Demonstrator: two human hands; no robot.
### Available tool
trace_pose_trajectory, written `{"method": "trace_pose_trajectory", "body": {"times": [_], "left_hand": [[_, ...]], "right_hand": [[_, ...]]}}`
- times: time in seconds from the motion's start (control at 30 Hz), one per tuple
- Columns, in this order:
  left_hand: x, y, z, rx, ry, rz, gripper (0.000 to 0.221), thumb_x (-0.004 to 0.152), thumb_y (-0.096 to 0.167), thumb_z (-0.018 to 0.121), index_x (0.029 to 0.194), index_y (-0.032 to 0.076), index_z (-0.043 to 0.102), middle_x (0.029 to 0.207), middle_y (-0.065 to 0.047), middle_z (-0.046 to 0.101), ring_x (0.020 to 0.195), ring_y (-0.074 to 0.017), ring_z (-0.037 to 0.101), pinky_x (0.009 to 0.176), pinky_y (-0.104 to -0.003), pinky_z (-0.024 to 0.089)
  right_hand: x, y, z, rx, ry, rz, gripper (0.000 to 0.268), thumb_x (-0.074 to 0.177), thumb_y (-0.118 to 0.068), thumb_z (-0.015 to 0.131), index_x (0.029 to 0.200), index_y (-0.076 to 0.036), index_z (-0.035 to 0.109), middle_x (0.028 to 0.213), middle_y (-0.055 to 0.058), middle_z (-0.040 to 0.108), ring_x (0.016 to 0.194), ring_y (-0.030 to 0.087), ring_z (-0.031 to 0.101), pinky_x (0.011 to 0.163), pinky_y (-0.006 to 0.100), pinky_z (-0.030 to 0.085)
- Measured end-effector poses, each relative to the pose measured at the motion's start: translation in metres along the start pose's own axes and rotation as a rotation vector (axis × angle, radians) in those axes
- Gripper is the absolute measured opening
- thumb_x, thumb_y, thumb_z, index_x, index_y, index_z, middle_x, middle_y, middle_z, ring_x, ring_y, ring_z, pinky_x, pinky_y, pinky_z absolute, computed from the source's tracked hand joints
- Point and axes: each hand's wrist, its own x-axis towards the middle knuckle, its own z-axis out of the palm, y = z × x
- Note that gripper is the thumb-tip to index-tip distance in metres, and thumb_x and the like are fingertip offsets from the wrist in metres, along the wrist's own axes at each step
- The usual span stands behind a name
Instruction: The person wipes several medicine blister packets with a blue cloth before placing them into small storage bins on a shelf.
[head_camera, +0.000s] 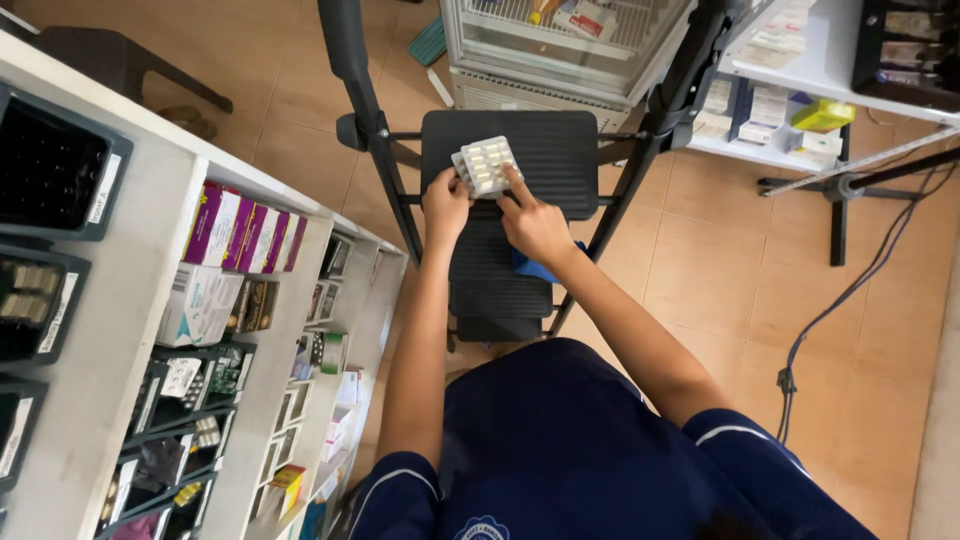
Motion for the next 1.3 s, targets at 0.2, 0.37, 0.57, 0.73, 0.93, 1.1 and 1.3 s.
{"method": "trace_pose_trajectory", "body": {"times": [0.2,0.37,0.57,0.73,0.93,1.1,1.3], "left_hand": [[0.0,0.001,0.002,0.096,0.092,0.091,0.043,0.096,0.015,0.058,0.137,0.003,0.059,0.127,-0.017,0.061,0.11,-0.0332,0.069,0.096,-0.052,0.056],[-0.01,0.002,0.0,0.001,0.11,0.137,0.044,0.098,0.012,0.056,0.141,0.002,0.055,0.128,-0.02,0.056,0.112,-0.0367,0.067,0.096,-0.049,0.056],[-0.022,-0.018,0.002,-0.065,0.202,0.24,0.049,0.093,0.008,0.062,0.141,-0.001,0.053,0.125,-0.027,0.055,0.106,-0.0416,0.069,0.09,-0.043,0.06],[-0.038,-0.025,-0.017,-0.041,0.263,0.321,0.049,0.093,0.009,0.064,0.14,-0.001,0.054,0.121,-0.028,0.057,0.104,-0.0418,0.069,0.087,-0.041,0.062],[-0.054,-0.044,-0.05,-0.109,0.092,0.128,0.047,0.099,0.019,0.061,0.144,0.007,0.053,0.137,-0.028,0.051,0.114,-0.0388,0.068,0.092,-0.04,0.062],[-0.064,-0.036,-0.065,-0.113,0.086,0.125,0.045,0.101,0.019,0.058,0.143,0.005,0.053,0.138,-0.029,0.049,0.115,-0.0395,0.067,0.093,-0.042,0.061],[-0.06,-0.003,-0.029,0.089,0.219,0.474,0.052,0.092,0.013,0.066,0.142,0.003,0.055,0.124,-0.025,0.059,0.124,-0.0435,0.058,0.102,-0.054,0.048]], "right_hand": [[-0.001,0.006,-0.004,0.054,-0.002,0.05,0.014,0.086,-0.018,0.064,0.1,-0.018,0.065,0.149,0.005,0.056,0.066,0.029,0.075,0.056,0.036,0.062],[-0.001,0.026,0.002,0.224,0.076,0.176,0.015,0.083,-0.018,0.067,0.097,-0.025,0.066,0.125,-0.004,0.061,0.072,0.026,0.074,0.06,0.034,0.06],[0.018,0.049,-0.005,0.447,0.156,0.352,0.026,0.09,-0.011,0.07,0.115,-0.016,0.067,0.109,0.009,0.056,0.097,0.04,0.064,0.08,0.048,0.053],[0.033,0.056,0.014,0.335,0.014,0.301,0.042,0.105,-0.029,0.067,0.145,-0.017,0.06,0.134,0.021,0.054,0.116,0.05,0.059,0.093,0.062,0.05],[0.023,0.059,0.028,0.243,0.03,0.255,0.022,0.088,-0.019,0.079,0.11,-0.017,0.074,0.118,0.01,0.064,0.105,0.044,0.065,0.088,0.053,0.054],[0.014,0.048,0.008,0.367,0.102,0.371,0.011,0.097,-0.011,0.072,0.108,-0.013,0.074,0.123,0.008,0.065,0.117,0.042,0.059,0.089,0.057,0.051],[0.002,0.059,0.014,0.409,0.196,0.395,0.022,0.089,-0.01,0.075,0.11,-0.014,0.074,0.126,0.012,0.063,0.113,0.043,0.062,0.097,0.054,0.049]]}}
